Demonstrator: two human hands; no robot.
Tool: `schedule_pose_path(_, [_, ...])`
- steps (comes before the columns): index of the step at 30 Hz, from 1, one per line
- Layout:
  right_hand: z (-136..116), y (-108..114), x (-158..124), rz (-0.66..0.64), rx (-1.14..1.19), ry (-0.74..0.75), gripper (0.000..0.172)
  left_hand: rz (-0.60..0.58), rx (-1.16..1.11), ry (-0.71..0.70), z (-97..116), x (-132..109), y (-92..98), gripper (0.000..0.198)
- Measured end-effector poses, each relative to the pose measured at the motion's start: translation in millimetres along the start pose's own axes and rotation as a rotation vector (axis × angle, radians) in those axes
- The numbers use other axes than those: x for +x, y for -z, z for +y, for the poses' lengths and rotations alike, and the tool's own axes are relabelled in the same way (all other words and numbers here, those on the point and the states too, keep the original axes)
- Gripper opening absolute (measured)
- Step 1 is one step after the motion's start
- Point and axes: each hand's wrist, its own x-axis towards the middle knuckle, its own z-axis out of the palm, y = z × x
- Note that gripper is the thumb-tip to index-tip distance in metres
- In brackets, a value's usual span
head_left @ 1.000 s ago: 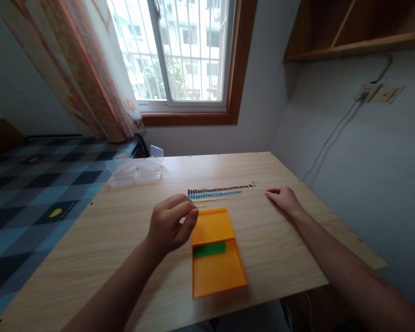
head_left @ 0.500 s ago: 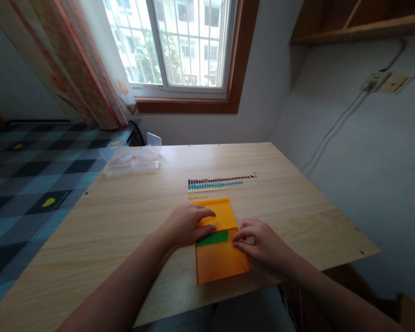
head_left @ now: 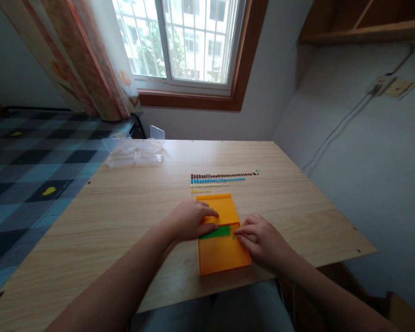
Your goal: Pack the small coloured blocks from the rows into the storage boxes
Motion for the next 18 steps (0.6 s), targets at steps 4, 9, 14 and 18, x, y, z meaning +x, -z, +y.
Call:
schedule_pose_path(4, [-1.0,-0.9,-1.4,-0.016,-0.050,0.027,0.017,0.013,-0.003,0.008,-0.5,-0.1,-0.1,0.029])
schedule_pose_path(9, [-0.3,-3.1,2.1,-0.011,-0.094,0.019,0.019,0.025,-0.043,0.016,-2.4,0.2,-1.6,0.027])
schedule_pose_path(14, [2.5,-5.7,2.4,0.015,-0.092,0.026,0.021,0.020,-0.058,0.007,-2.7,0.8,-2.0,0.027])
schedule_pose_path(18, [4.2,-6.0,0.2,0.037,-0.095,0.011,0.022,0.021,-0.047,0.002,-1.8,0.5,-1.4,0.027])
